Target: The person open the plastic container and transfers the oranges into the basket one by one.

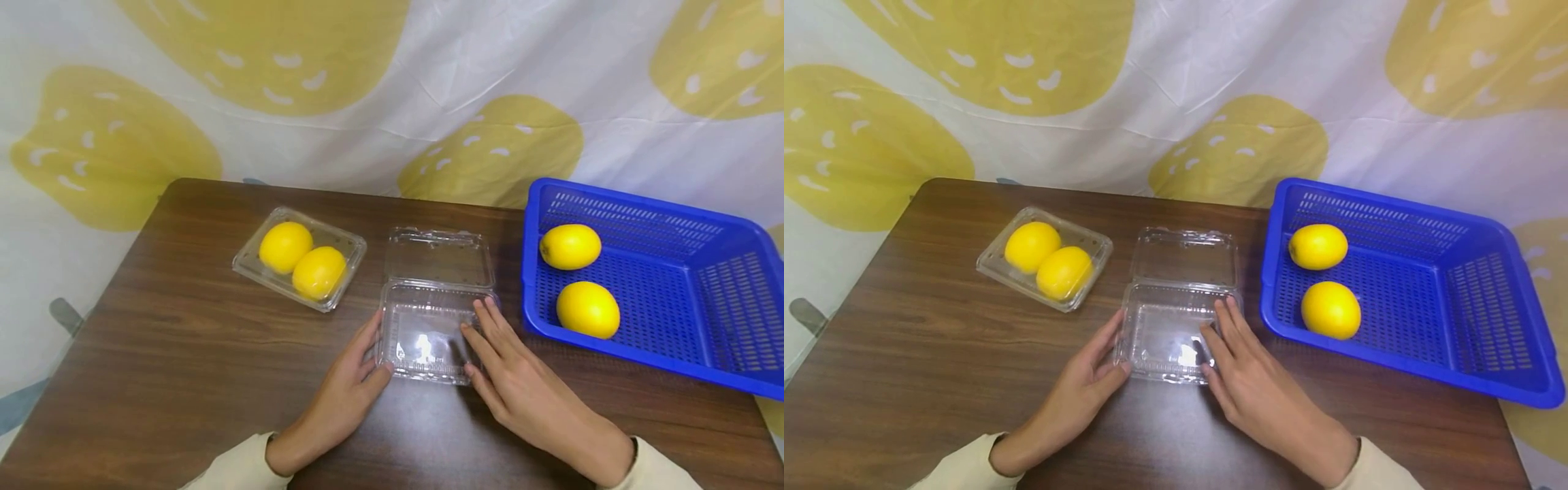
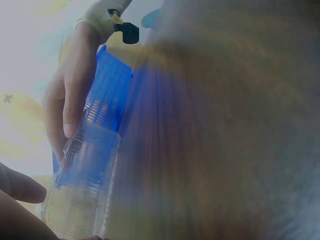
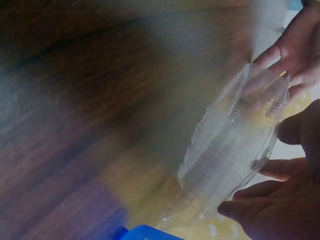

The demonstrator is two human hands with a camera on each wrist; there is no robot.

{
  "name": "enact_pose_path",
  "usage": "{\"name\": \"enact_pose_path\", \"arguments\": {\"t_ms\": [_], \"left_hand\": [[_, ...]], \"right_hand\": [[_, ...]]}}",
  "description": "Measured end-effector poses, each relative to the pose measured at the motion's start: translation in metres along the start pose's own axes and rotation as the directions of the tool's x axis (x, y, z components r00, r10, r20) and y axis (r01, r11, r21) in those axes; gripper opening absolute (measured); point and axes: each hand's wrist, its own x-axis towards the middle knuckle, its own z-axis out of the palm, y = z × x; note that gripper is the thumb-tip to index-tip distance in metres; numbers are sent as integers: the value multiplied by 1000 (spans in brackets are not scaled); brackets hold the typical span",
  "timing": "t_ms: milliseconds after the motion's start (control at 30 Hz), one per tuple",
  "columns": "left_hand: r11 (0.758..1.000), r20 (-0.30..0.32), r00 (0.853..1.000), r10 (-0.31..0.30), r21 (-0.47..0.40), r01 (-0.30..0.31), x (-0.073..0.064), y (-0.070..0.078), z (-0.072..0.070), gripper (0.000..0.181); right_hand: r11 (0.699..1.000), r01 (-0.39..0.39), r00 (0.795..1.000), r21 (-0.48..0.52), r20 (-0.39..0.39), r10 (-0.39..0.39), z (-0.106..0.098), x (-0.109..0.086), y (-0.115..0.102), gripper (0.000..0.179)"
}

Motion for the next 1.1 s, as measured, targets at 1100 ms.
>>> {"name": "enact_pose_path", "arguments": {"t_ms": [1100], "left_hand": [[995,-3,995,98,-14,-98,59,-6,-1,80]], "right_hand": [[965,-241,968,-102,-102,231,22,40,12,74]]}}
